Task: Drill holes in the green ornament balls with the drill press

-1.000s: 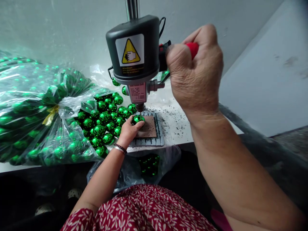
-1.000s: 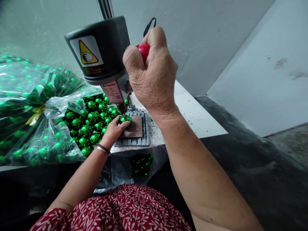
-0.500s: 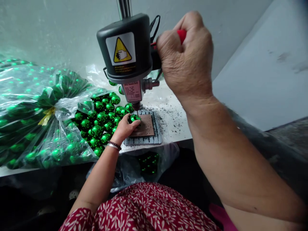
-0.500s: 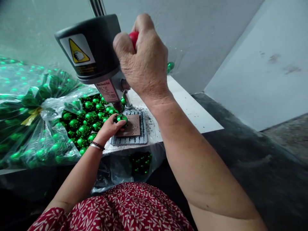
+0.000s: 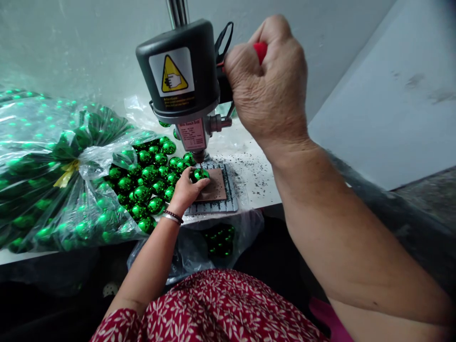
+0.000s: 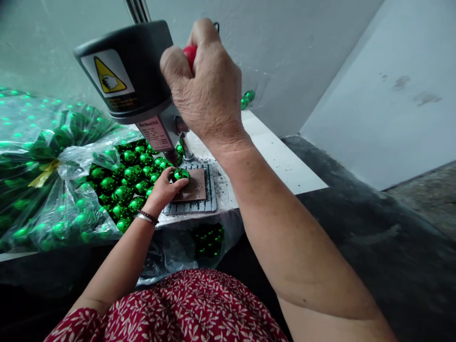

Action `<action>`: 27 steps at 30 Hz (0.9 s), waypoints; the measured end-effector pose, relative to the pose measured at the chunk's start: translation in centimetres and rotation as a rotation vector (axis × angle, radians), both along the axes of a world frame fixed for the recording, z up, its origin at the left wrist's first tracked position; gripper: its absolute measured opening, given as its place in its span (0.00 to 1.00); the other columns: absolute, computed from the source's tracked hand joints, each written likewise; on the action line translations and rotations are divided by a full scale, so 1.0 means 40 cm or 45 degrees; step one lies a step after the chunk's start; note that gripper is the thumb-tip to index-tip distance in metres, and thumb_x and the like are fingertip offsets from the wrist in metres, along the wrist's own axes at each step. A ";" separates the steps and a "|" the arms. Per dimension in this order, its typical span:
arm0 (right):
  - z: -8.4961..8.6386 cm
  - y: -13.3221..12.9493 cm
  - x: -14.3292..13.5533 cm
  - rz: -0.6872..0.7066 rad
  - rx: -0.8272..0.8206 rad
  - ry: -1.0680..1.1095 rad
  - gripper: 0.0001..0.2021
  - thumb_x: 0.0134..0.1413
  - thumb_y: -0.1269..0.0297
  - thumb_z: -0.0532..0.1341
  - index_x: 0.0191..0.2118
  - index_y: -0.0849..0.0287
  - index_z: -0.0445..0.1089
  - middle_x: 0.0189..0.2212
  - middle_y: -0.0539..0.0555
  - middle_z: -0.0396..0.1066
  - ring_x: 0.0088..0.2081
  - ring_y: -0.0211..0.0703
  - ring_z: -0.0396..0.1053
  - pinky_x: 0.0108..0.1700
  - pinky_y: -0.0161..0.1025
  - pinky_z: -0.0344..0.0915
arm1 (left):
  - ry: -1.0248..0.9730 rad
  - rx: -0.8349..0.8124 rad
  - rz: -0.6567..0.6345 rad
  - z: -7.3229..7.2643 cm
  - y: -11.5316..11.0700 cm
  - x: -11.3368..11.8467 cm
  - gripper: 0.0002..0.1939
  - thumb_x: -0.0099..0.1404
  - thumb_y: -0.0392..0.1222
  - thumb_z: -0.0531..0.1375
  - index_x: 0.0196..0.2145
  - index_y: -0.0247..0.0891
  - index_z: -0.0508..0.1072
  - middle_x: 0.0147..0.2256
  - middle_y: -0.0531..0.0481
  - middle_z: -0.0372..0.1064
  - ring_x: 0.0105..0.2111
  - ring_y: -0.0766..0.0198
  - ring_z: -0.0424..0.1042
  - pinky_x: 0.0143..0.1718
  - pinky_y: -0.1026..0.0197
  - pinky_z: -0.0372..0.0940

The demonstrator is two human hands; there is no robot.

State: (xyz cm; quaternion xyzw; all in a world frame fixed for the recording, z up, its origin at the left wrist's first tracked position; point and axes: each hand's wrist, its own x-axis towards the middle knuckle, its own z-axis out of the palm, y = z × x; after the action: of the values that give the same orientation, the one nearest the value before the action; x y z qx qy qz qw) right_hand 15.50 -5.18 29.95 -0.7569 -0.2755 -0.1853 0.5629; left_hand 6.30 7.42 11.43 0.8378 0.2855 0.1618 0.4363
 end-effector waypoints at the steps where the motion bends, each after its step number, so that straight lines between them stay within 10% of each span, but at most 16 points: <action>1: 0.000 0.000 0.000 0.000 -0.001 0.002 0.16 0.57 0.66 0.54 0.25 0.60 0.45 0.21 0.44 0.45 0.26 0.28 0.43 0.35 0.31 0.45 | -0.007 0.021 -0.004 -0.002 -0.002 -0.001 0.29 0.52 0.50 0.66 0.50 0.37 0.69 0.39 0.46 0.73 0.36 0.59 0.71 0.40 0.59 0.64; 27: -0.127 -0.046 -0.045 -0.096 0.115 -0.312 0.09 0.51 0.64 0.56 0.28 0.62 0.56 0.23 0.45 0.53 0.25 0.24 0.48 0.32 0.29 0.48 | -0.014 0.123 -0.009 -0.039 -0.039 -0.013 0.32 0.52 0.48 0.67 0.54 0.39 0.69 0.39 0.46 0.75 0.38 0.54 0.72 0.43 0.55 0.65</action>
State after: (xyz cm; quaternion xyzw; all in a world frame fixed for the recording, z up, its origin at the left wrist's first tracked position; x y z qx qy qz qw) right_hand 13.68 -7.01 24.87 -0.7122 -0.3052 -0.3096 0.5511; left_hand 5.77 5.86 9.87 0.8580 0.2720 0.1784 0.3974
